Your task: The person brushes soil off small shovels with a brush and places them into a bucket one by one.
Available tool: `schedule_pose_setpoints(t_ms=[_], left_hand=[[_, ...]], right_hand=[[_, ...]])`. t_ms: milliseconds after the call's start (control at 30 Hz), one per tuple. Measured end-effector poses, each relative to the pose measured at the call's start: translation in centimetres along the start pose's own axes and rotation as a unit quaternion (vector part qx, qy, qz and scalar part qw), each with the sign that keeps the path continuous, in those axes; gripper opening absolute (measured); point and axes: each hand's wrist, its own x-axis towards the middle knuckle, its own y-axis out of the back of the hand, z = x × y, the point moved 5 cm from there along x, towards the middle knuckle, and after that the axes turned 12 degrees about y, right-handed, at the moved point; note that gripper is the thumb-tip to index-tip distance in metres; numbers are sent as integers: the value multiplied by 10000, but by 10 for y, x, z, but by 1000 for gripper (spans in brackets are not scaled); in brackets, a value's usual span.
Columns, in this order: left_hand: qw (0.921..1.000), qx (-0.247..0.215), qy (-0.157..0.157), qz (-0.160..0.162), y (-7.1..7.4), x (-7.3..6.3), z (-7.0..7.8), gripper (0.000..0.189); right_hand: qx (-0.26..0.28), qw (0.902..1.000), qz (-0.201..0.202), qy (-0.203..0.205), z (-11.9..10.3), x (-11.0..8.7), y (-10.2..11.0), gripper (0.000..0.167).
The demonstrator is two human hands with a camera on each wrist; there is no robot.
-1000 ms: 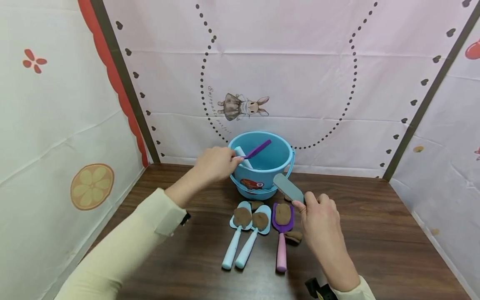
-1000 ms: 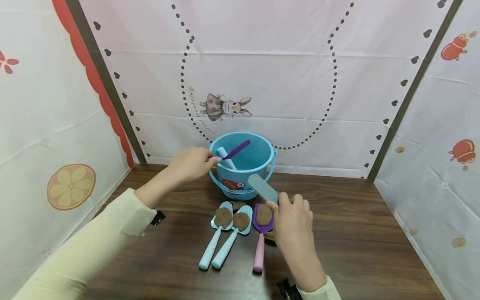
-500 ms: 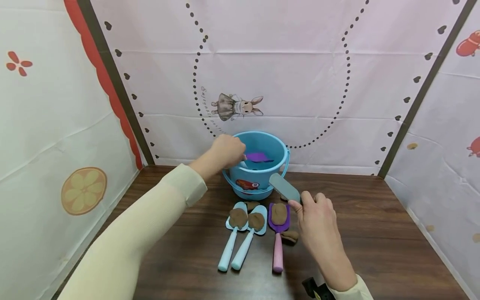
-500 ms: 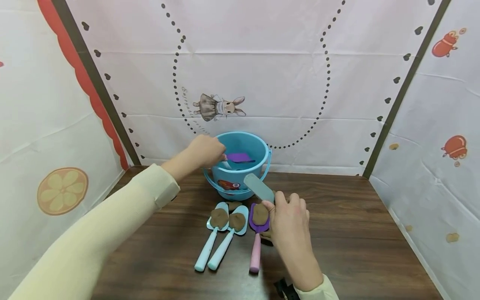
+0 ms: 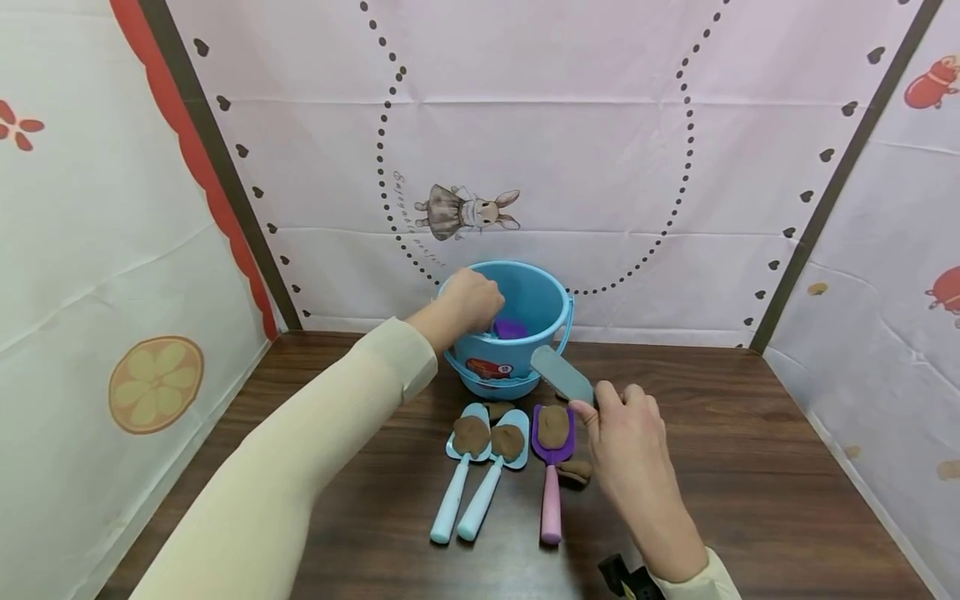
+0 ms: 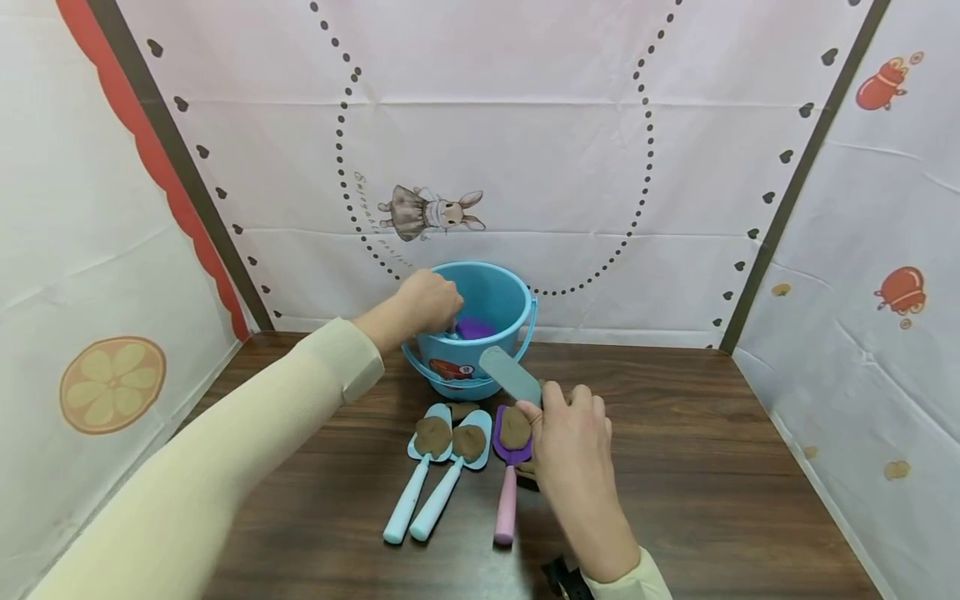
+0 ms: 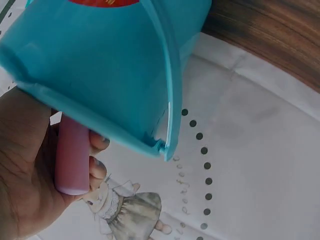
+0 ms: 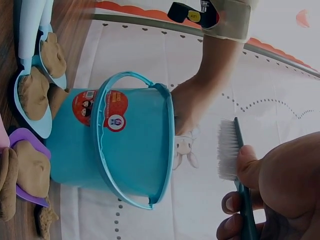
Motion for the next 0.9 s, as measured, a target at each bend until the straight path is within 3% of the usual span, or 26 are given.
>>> schedule_pose_setpoints(t_ms=[267, 467, 900], left_hand=[[9988, 61, -95, -477, -6, 3, 6, 18], [9960, -305, -40, -837, -7, 6, 9, 24], [9927, -759, 82, -929, -6, 6, 11, 26]], right_hand=[[0, 9999, -149, -18, -2, 0, -4, 31], [-19, 9999, -115, -32, -1, 0, -4, 32], [29, 9995, -267, -157, 1, 1, -5, 32]])
